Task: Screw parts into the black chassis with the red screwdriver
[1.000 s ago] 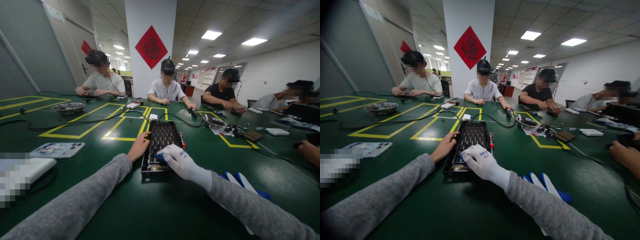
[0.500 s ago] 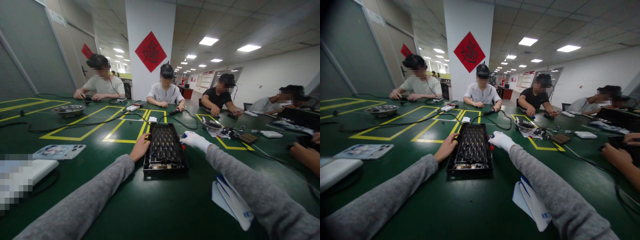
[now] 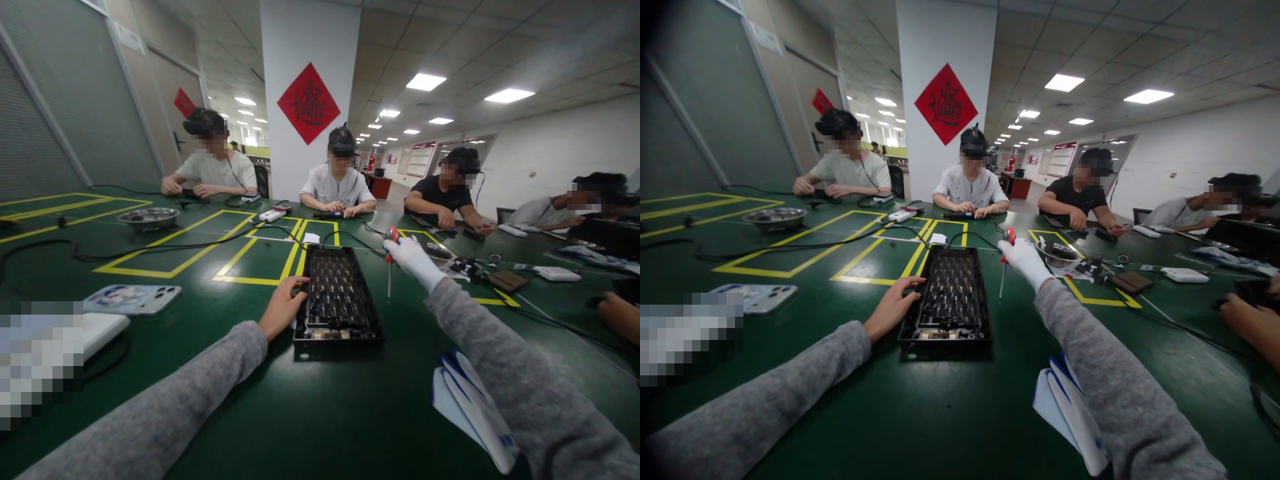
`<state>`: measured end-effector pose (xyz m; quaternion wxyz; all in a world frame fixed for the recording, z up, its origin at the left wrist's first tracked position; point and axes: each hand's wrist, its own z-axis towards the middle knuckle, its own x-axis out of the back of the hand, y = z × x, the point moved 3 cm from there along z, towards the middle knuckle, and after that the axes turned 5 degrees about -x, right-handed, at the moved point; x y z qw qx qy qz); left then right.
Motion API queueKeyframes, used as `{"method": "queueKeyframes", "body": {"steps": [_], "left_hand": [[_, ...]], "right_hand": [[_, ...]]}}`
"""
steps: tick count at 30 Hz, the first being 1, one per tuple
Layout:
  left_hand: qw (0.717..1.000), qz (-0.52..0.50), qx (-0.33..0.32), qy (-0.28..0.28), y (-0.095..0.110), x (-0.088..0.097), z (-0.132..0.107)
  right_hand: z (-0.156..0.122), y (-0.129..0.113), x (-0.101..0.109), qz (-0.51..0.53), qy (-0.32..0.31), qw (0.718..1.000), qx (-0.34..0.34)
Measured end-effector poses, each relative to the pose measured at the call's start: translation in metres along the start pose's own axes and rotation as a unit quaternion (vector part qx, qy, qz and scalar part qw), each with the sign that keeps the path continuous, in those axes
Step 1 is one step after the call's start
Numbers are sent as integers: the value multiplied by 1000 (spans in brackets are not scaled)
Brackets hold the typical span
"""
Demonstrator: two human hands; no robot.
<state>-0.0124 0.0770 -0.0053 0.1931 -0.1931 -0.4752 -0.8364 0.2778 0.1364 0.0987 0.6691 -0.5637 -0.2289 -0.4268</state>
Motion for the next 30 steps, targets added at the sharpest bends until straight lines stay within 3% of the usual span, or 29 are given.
{"method": "queueKeyframes", "body": {"steps": [3, 5, 6, 8, 13, 21, 30], "left_hand": [[1000, -3, 1, -1, 2, 1, -3], [1000, -2, 5, -5, 4, 1, -5], [1000, -2, 7, -8, 6, 1, -6], [1000, 1, 9, -12, 9, 1, -8], [1000, 16, 2, -13, 12, -1, -9], [999, 49, -18, -6, 11, -1, -7], [998, 54, -41, 17, 14, 0, -9]], "right_hand": [[-17, -20, -8, 152, 44, 987, 4], [-39, -26, -30, 461, 11, 887, -28], [-52, -27, -43, 537, -13, 842, -47], [-73, -26, -64, 587, -34, 806, -61], [-93, -11, -81, 608, -5, 792, -55], [-94, -13, -80, 567, -14, 823, -38], [-99, -20, -75, 566, -31, 823, -38]]}}
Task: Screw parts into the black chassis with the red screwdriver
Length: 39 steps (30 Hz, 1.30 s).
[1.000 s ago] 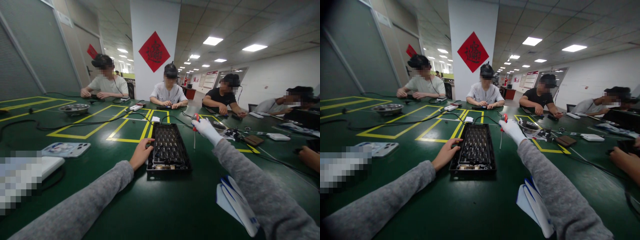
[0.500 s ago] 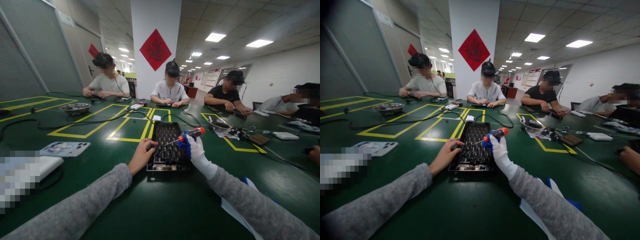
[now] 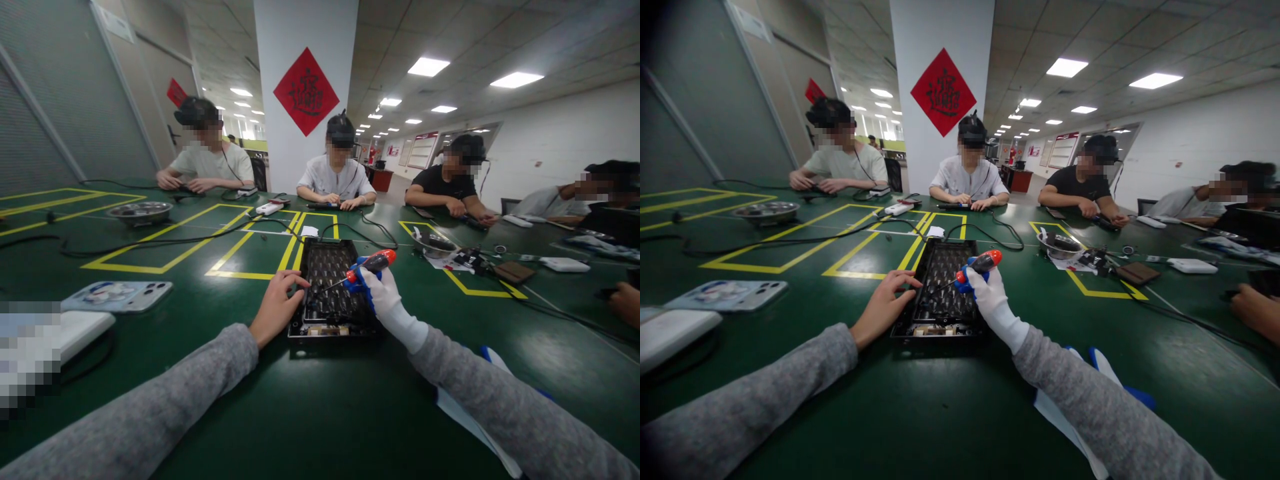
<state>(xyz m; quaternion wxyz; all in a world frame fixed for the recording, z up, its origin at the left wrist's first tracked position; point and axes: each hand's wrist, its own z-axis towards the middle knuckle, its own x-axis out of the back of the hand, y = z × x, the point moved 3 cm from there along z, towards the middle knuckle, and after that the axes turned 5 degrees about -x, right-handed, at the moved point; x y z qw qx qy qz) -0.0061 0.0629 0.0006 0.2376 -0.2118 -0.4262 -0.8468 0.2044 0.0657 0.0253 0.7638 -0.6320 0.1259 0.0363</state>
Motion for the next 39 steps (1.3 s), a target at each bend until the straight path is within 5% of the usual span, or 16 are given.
{"method": "queueKeyframes", "body": {"steps": [13, 23, 29, 39], "left_hand": [[1000, 6, -20, 9, 2, 2, 0], [995, -30, -4, 91, 7, 14, -2], [995, -64, 20, 68, 17, 21, -13], [984, -15, -171, -42, 33, 24, -32]], "right_hand": [[13, 3, 10, 92, 62, 994, 1], [3, -5, -9, 205, 16, 976, -74], [-4, -2, -8, 155, -17, 984, -91], [-21, -11, -14, 19, -77, 995, -54]]}}
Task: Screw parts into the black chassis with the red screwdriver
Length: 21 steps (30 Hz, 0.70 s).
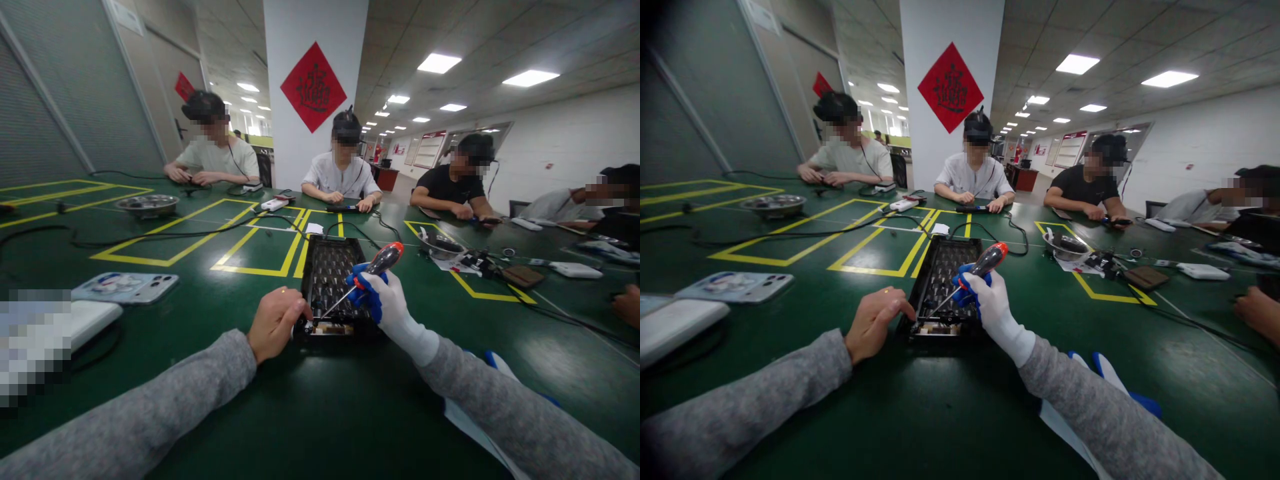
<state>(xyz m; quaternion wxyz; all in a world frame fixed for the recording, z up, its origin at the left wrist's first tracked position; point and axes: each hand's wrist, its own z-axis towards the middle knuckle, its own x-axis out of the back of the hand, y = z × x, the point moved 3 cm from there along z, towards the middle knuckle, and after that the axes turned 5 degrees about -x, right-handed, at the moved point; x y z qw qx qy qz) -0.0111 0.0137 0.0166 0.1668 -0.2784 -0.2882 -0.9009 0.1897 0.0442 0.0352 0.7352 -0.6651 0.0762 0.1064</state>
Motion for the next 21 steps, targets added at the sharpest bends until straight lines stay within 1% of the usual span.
{"method": "queueKeyframes", "body": {"steps": [3, 10, 21], "left_hand": [[1000, 5, -12, 2, 0, 0, 0], [999, 7, 41, 1, -2, -2, 2], [997, 19, 53, -45, -6, -7, 1]], "right_hand": [[-1, -1, 0, -5, 6, 1000, 0], [-2, -2, 0, -14, 10, 1000, 1], [-3, -3, -2, -29, -3, 1000, 10]]}}
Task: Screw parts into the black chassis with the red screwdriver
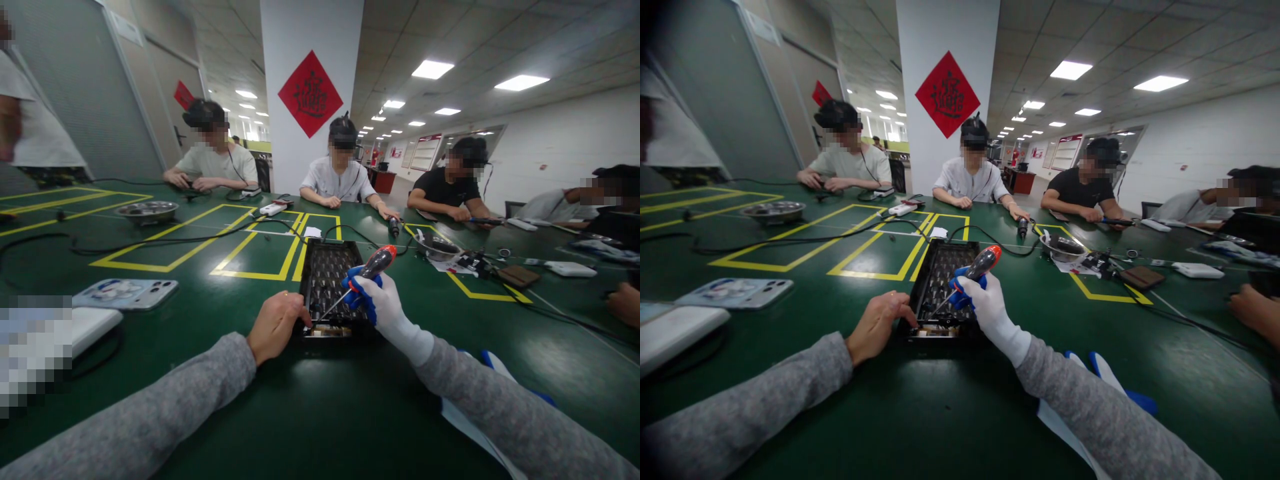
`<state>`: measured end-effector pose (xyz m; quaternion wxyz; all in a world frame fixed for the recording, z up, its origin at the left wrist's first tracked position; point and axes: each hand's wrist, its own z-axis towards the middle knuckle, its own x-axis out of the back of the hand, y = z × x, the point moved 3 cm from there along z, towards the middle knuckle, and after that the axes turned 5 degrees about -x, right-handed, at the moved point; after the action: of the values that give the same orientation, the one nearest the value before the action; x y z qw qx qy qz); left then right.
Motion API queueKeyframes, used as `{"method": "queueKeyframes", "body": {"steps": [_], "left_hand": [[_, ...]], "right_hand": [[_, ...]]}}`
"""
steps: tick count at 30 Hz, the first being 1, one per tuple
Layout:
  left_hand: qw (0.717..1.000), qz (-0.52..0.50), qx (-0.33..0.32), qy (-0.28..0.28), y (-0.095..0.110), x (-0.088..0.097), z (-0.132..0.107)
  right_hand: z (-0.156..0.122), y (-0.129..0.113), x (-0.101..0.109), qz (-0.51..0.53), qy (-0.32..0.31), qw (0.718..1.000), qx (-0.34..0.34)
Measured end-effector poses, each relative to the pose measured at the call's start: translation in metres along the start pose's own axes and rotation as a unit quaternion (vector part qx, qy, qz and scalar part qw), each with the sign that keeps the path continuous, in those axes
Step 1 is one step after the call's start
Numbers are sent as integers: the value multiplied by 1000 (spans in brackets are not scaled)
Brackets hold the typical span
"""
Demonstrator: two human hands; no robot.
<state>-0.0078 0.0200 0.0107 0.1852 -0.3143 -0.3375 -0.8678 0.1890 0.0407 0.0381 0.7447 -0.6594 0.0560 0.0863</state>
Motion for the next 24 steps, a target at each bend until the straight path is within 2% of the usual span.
{"method": "queueKeyframes", "body": {"steps": [24], "left_hand": [[1000, 9, 16, -8, 2, 0, 1]], "right_hand": [[1, 0, 2, 20, -2, 1000, -1]]}}
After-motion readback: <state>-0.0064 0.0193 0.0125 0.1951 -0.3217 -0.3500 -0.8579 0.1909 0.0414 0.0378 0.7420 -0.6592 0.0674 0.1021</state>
